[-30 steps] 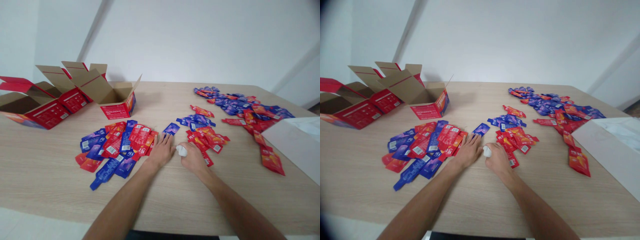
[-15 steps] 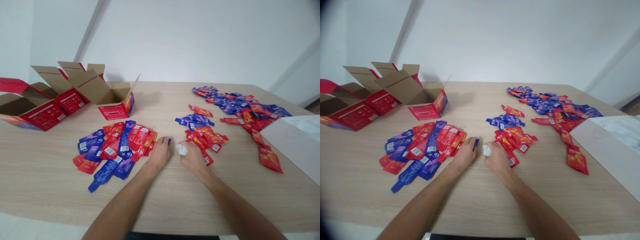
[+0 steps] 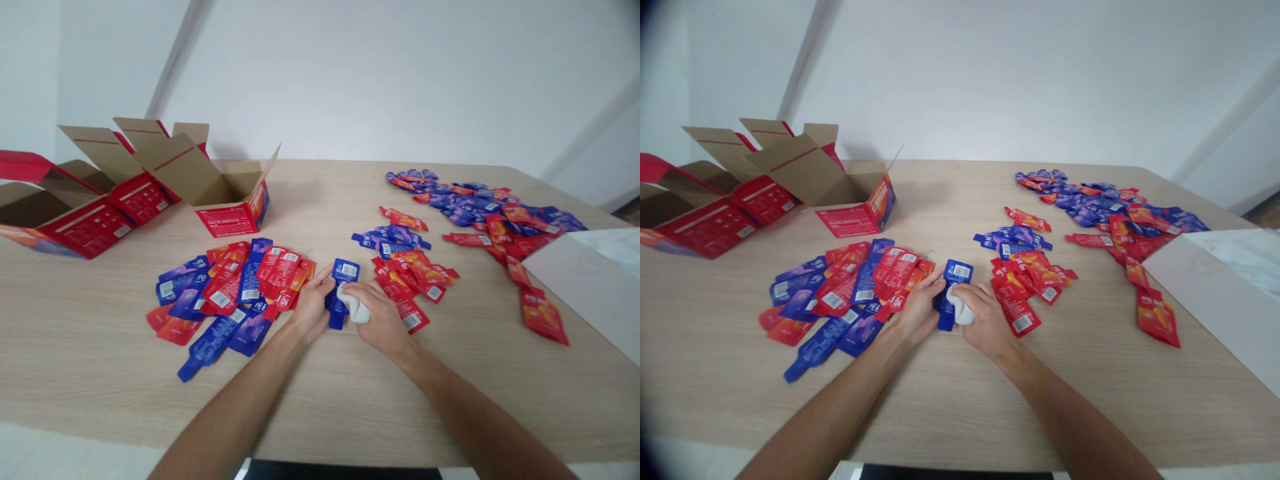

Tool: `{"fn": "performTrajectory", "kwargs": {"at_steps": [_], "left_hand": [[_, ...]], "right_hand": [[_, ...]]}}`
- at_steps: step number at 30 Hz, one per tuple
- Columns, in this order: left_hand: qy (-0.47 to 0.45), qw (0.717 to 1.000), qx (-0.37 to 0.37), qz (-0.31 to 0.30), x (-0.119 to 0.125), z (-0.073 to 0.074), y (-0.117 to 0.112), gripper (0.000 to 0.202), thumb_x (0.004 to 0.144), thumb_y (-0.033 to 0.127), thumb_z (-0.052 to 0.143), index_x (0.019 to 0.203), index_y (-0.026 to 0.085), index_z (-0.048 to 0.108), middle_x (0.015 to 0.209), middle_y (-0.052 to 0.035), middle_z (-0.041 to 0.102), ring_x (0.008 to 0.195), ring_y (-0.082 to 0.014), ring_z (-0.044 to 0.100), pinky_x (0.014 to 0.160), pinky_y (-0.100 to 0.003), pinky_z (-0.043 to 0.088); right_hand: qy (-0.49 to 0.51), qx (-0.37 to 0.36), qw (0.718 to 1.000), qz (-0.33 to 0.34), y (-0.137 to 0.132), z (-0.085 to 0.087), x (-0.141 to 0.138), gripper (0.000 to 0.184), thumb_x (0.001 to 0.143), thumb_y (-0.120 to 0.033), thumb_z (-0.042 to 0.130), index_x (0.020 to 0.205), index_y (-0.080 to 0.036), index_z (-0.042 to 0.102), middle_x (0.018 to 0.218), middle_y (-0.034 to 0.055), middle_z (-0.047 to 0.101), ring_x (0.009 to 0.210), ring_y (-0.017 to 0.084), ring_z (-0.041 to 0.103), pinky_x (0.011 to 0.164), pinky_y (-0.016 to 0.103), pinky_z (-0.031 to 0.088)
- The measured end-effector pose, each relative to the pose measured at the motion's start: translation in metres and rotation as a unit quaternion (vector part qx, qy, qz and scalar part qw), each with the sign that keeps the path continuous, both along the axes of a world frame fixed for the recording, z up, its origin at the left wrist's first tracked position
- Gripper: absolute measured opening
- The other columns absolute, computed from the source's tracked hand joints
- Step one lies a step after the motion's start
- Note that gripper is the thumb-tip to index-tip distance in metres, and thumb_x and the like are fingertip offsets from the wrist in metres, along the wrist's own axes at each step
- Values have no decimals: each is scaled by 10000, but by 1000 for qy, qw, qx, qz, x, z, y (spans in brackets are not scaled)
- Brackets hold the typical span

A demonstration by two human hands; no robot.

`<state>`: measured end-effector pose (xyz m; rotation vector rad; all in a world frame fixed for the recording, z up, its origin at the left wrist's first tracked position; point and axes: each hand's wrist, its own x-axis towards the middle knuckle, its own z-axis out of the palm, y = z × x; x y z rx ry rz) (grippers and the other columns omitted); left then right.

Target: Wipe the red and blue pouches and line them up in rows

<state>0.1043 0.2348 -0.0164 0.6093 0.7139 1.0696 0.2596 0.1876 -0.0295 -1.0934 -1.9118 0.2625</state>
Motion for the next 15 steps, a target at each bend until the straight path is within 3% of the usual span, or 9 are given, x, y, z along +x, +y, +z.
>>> {"fn": "performTrajectory", "kwargs": {"at_steps": [5,11,15], "left_hand": [[-34,988,46,-143,1,-3,-10,936,469,-69,520,1360,208,596,1220,-85,698,967,-221,678,726,-263,520],[-41,988,99,-109,-4,-2,-5,971,411,-77,445,1319,223,617,1296,-61,662,1172,-239,609,890,-282,498],[-45,985,89,-143,-5,-1,-6,973,424,-83,466,1340,219,595,1289,-76,661,1144,-250,625,829,-283,515]], "right_hand": [[21,20,995,-99,5,4,9,548,732,5,549,1208,-251,639,1216,73,691,1138,269,603,997,446,491],[-11,-19,999,30,-1,5,2,623,656,42,546,1189,-264,646,1159,37,712,1101,246,609,945,400,519],[4,-3,998,-63,2,6,9,618,647,44,535,1177,-251,652,1157,56,710,1096,257,611,945,410,512]]}}
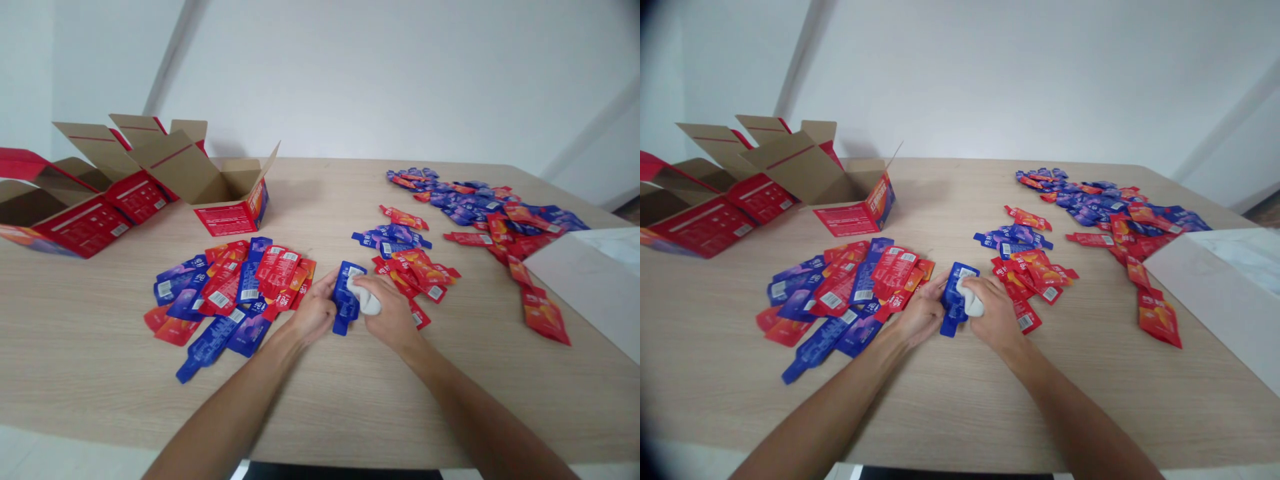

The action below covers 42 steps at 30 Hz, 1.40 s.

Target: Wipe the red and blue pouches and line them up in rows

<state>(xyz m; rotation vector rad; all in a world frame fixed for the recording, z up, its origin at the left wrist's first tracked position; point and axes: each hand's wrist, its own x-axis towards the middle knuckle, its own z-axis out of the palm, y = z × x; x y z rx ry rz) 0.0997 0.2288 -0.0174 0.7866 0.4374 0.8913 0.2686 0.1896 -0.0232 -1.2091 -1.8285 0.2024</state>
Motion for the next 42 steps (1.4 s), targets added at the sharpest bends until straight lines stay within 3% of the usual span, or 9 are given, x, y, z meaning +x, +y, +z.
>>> {"fn": "performTrajectory", "kwargs": {"at_steps": [4,10,15,19,24,28,36,40,42], "left_hand": [[-3,999,-15,-43,5,-2,-6,968,410,-78,464,1323,207,611,1262,-81,674,1131,-256,635,841,-292,515],[-29,998,-30,51,-1,2,3,985,399,-32,461,1345,208,591,1228,-71,693,1084,-256,657,842,-304,505],[-2,988,-89,123,2,1,7,720,622,51,630,1327,195,604,1098,-82,728,885,-205,686,731,-276,497],[37,978,-91,185,7,-1,8,607,664,94,698,1259,201,647,1018,-51,739,824,-166,669,737,-260,494],[71,976,-72,193,2,1,8,589,659,86,710,1232,201,640,861,-17,726,713,-148,639,676,-258,479],[76,972,-64,212,0,2,7,552,663,96,738,1187,217,616,781,17,700,649,-130,605,623,-238,446],[75,990,-66,99,6,-4,4,414,707,145,761,1115,176,697,902,-38,727,760,-143,645,721,-248,474],[45,987,-140,62,9,-5,-2,233,815,321,716,948,130,724,816,-49,710,713,-151,638,686,-250,484],[23,984,-167,66,9,-3,-3,285,868,396,656,912,122,718,825,-65,712,719,-162,647,691,-263,498]], "right_hand": [[-2,21,999,-26,3,2,4,529,734,-9,565,1195,-256,645,1203,61,702,1141,269,595,997,438,482],[-11,-29,992,122,-9,-3,-16,669,632,50,535,1207,-278,626,1213,29,697,1149,246,588,977,426,496],[-4,-51,986,157,-11,-6,-18,694,587,64,525,1181,-274,642,1167,33,707,1117,246,603,945,421,517],[24,-28,994,102,-10,-2,-12,647,643,42,543,1205,-264,637,1178,49,701,1102,247,614,936,414,527],[81,15,996,-37,-9,8,-8,361,828,-109,600,1145,-271,660,1142,66,713,1070,257,642,952,443,529],[101,29,992,-75,-9,9,-10,285,871,-177,610,1136,-268,660,1138,77,712,1076,266,647,976,468,527],[98,27,995,-22,-11,7,-15,287,888,-191,636,1163,-272,645,1198,68,700,1116,240,645,976,422,531],[75,23,997,26,-10,1,-16,407,853,-92,607,1218,-271,631,1256,61,677,1162,225,626,1009,410,516],[43,15,998,51,-10,-2,-16,498,799,-28,578,1232,-269,625,1251,55,678,1174,231,618,1035,428,498]]}}
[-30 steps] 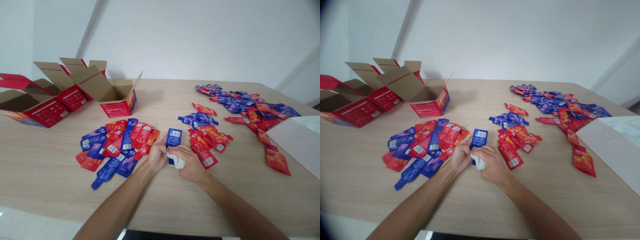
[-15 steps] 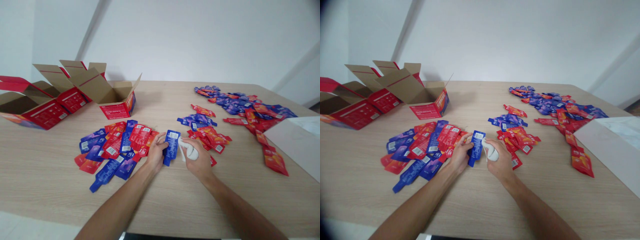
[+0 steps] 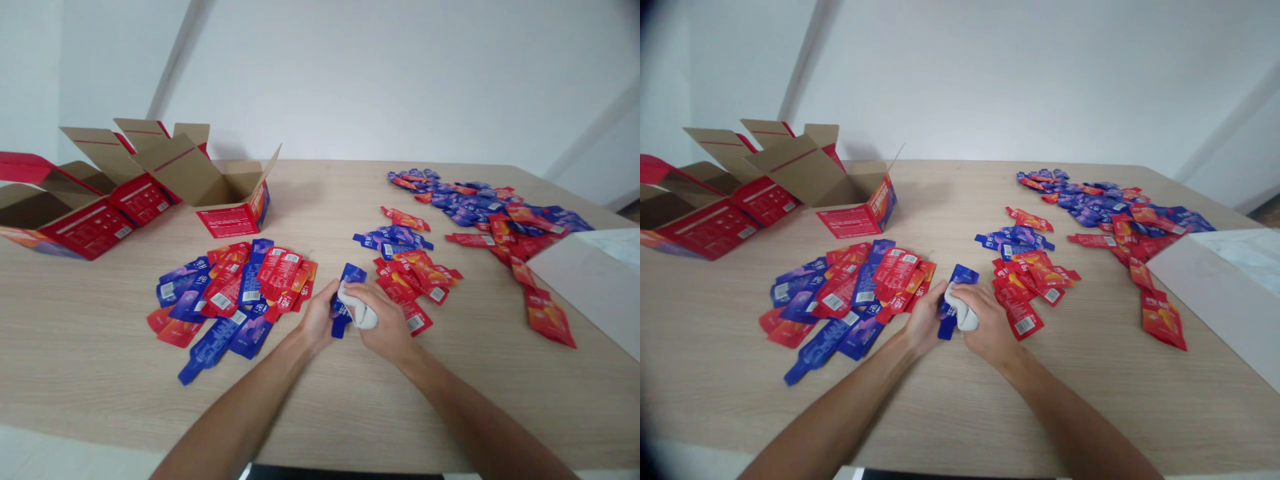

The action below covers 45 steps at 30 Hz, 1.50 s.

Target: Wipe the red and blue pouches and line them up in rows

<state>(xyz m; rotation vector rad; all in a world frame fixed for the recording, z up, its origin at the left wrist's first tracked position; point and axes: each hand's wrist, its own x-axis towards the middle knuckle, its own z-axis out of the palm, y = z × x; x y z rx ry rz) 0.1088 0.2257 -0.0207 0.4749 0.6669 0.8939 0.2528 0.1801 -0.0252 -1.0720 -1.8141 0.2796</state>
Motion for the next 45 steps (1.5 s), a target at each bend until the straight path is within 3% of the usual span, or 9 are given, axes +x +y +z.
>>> {"fn": "performTrajectory", "kwargs": {"at_steps": [6,9,14,20,28,36,39,42,45], "left_hand": [[-9,998,42,45,-1,7,0,331,891,317,632,1204,211,662,1161,-62,718,966,-211,687,795,-301,538],[-11,999,34,17,0,7,-2,333,881,286,638,1201,199,671,1144,-69,722,994,-222,687,827,-304,545],[-21,1000,9,14,-2,2,0,295,884,263,631,1165,190,679,1076,-60,728,919,-187,694,786,-262,549],[-34,998,-9,-43,0,3,-2,373,911,325,590,1259,200,633,1015,-72,733,860,-211,704,741,-309,565],[-48,998,-15,-39,-6,6,3,393,874,392,621,1190,163,666,1001,-107,745,856,-252,714,808,-379,556],[58,991,116,30,-3,4,4,449,881,365,618,1302,209,626,1194,-102,705,1012,-262,687,915,-388,512],[205,939,263,81,-7,5,5,423,885,330,633,1299,242,645,1310,-78,645,1144,-255,621,1029,-373,439],[331,839,418,113,-16,4,9,437,867,267,652,1305,270,648,1370,-75,595,1301,-264,497,1159,-385,294],[435,754,477,117,-26,0,17,473,833,215,664,1301,282,652,1423,-101,539,1359,-323,424,1189,-464,215]], "right_hand": [[-27,-12,996,-79,6,2,10,573,700,18,539,1188,-266,640,1179,61,705,1105,262,635,950,442,530],[-28,2,995,-100,6,5,11,601,695,15,531,1214,-273,630,1224,61,691,1146,269,616,1001,462,497],[-50,-6,999,-14,1,6,7,683,623,44,499,1213,-271,635,1226,45,691,1147,255,605,969,423,521],[-50,9,993,-106,4,12,14,599,684,17,534,1207,-258,627,1226,68,693,1149,272,598,1007,466,485],[-110,-42,990,78,-8,9,-7,718,568,49,511,1199,-277,619,1216,35,697,1149,261,589,1007,457,479],[-84,-50,992,82,-7,8,-8,678,583,56,502,1170,-264,612,1163,39,701,1096,257,600,953,428,486],[-74,-49,995,37,-3,5,-2,663,606,64,500,1171,-265,614,1117,43,703,1050,259,600,899,404,498],[-103,-69,992,-20,2,3,5,595,603,65,512,1088,-256,637,1030,43,712,949,260,606,819,387,490],[-148,-101,978,-107,6,3,14,520,601,51,540,1013,-244,656,964,51,722,919,272,614,795,394,458]]}}
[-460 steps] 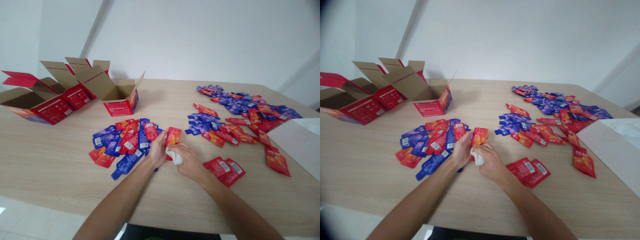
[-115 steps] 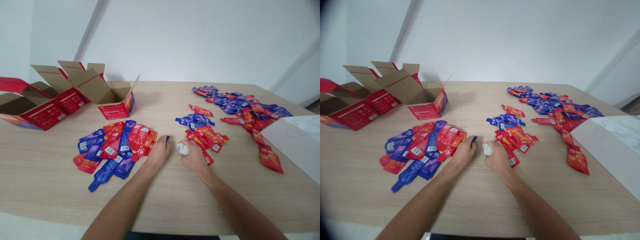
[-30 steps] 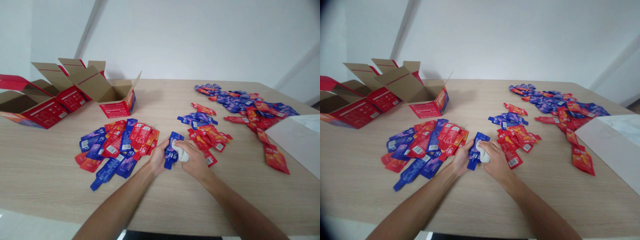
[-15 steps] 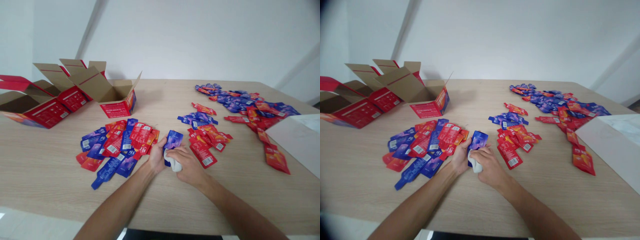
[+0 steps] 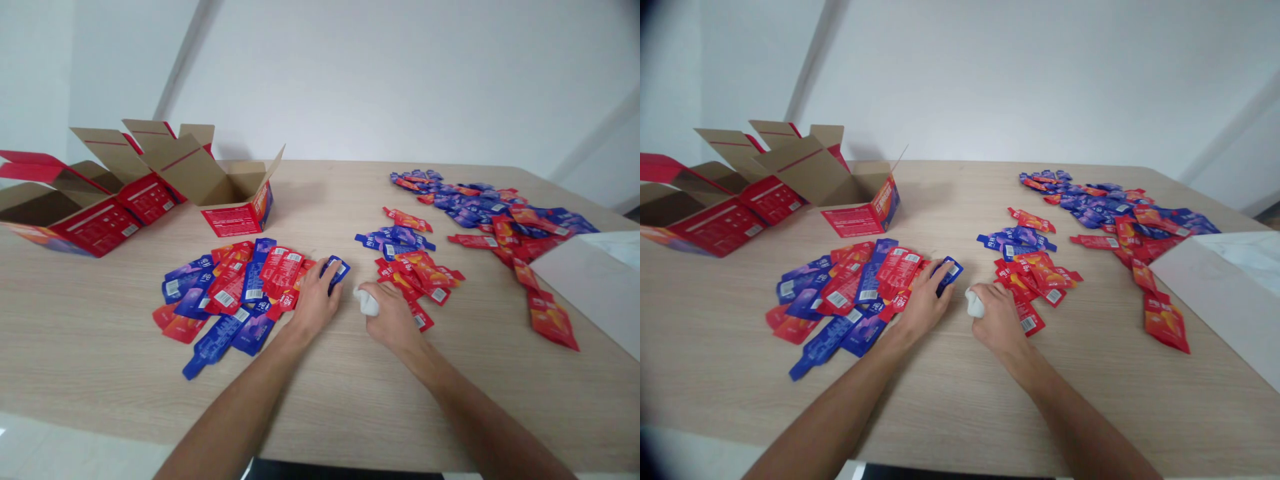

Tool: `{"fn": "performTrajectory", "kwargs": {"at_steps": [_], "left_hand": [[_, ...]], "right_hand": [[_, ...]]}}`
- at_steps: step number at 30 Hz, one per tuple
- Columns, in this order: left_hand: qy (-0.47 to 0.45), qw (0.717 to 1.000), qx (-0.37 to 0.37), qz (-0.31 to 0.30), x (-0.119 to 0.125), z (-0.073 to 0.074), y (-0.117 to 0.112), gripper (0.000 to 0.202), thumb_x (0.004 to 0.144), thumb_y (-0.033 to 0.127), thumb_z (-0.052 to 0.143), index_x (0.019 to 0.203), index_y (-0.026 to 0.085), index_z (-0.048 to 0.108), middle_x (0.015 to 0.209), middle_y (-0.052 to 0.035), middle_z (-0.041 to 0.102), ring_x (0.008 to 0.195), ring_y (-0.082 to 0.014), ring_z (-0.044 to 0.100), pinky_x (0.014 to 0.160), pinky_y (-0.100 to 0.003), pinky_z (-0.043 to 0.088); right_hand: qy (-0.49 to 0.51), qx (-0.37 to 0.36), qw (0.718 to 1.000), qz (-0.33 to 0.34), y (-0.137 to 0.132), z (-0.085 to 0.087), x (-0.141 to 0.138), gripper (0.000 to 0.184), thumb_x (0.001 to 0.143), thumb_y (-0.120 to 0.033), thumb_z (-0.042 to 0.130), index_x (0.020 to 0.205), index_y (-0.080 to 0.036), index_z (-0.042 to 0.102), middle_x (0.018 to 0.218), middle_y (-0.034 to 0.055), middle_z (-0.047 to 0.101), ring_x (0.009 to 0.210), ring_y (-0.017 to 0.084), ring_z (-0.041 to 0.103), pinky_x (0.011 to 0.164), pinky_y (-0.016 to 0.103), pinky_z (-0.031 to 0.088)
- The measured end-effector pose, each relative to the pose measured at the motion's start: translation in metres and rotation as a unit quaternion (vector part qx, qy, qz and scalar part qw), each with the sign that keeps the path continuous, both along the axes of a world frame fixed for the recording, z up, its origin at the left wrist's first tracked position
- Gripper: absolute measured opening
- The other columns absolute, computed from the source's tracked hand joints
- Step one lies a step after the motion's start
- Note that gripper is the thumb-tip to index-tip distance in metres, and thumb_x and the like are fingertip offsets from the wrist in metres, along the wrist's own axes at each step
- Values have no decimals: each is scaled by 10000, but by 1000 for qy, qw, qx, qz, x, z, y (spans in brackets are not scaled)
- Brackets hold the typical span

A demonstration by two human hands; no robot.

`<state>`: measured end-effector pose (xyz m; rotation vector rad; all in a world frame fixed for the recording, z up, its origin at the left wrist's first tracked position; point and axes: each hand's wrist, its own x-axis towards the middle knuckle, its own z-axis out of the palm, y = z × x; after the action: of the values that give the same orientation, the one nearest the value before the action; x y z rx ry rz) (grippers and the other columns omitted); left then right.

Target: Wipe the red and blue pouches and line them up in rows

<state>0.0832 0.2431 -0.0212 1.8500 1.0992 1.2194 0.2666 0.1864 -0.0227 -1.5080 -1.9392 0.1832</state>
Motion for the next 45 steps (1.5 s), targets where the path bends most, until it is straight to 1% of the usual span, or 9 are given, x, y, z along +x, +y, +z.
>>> {"fn": "performTrajectory", "kwargs": {"at_steps": [7,12,17,24,31,34,39,42,45], "left_hand": [[338,929,70,130,-13,-6,12,452,815,58,510,1179,243,703,1427,-130,517,1394,-359,357,1158,-564,223],[470,846,78,237,-20,0,10,412,835,88,480,1150,220,709,1382,-160,544,1389,-405,347,1107,-601,276],[471,821,62,316,-21,10,10,392,867,116,454,1173,182,690,1437,-186,493,1433,-423,278,1099,-608,271],[435,893,28,115,7,8,-9,315,939,306,458,898,154,730,978,-167,666,1037,-312,572,954,-440,422],[368,904,76,-202,17,5,-23,358,861,402,627,1146,191,674,1128,-119,639,1105,-294,522,954,-426,413],[365,904,62,-214,17,6,-22,337,866,320,608,1168,180,659,1082,-116,635,1066,-281,539,945,-416,417],[288,951,-68,-93,11,6,-15,172,811,318,662,906,175,668,909,-78,620,859,-233,588,783,-346,451],[138,970,-196,-49,6,3,-10,226,819,401,675,844,186,609,782,-32,614,702,-185,575,660,-307,435],[-119,934,-328,-82,6,1,-7,296,807,397,708,946,181,562,811,-36,655,661,-162,608,641,-290,465]], "right_hand": [[-115,-151,962,-198,8,7,23,334,685,-93,639,993,-212,689,919,89,729,938,279,650,778,361,422],[-100,-191,961,-171,8,11,23,328,728,-80,609,1025,-200,679,951,88,731,916,253,657,708,302,419],[-18,-188,972,-142,2,21,12,210,791,-117,608,968,-204,679,877,62,729,824,217,662,650,270,400],[62,-171,971,-157,7,25,18,110,854,-230,615,949,-200,660,927,53,727,815,193,658,669,258,409],[32,-157,975,-154,8,21,18,86,832,-183,601,898,-202,652,863,60,723,782,192,658,632,252,399],[42,-132,978,-158,7,22,15,86,834,-191,593,896,-201,651,858,62,724,775,201,661,638,262,418],[124,-50,975,-177,3,23,12,175,839,-265,613,997,-221,670,914,48,737,820,214,687,715,292,492],[162,2,973,-162,0,23,10,227,846,-323,623,1040,-219,678,965,59,738,856,227,693,757,320,521],[175,23,977,-117,-3,20,5,241,867,-349,616,1063,-222,679,998,63,733,867,228,690,773,335,534]]}}
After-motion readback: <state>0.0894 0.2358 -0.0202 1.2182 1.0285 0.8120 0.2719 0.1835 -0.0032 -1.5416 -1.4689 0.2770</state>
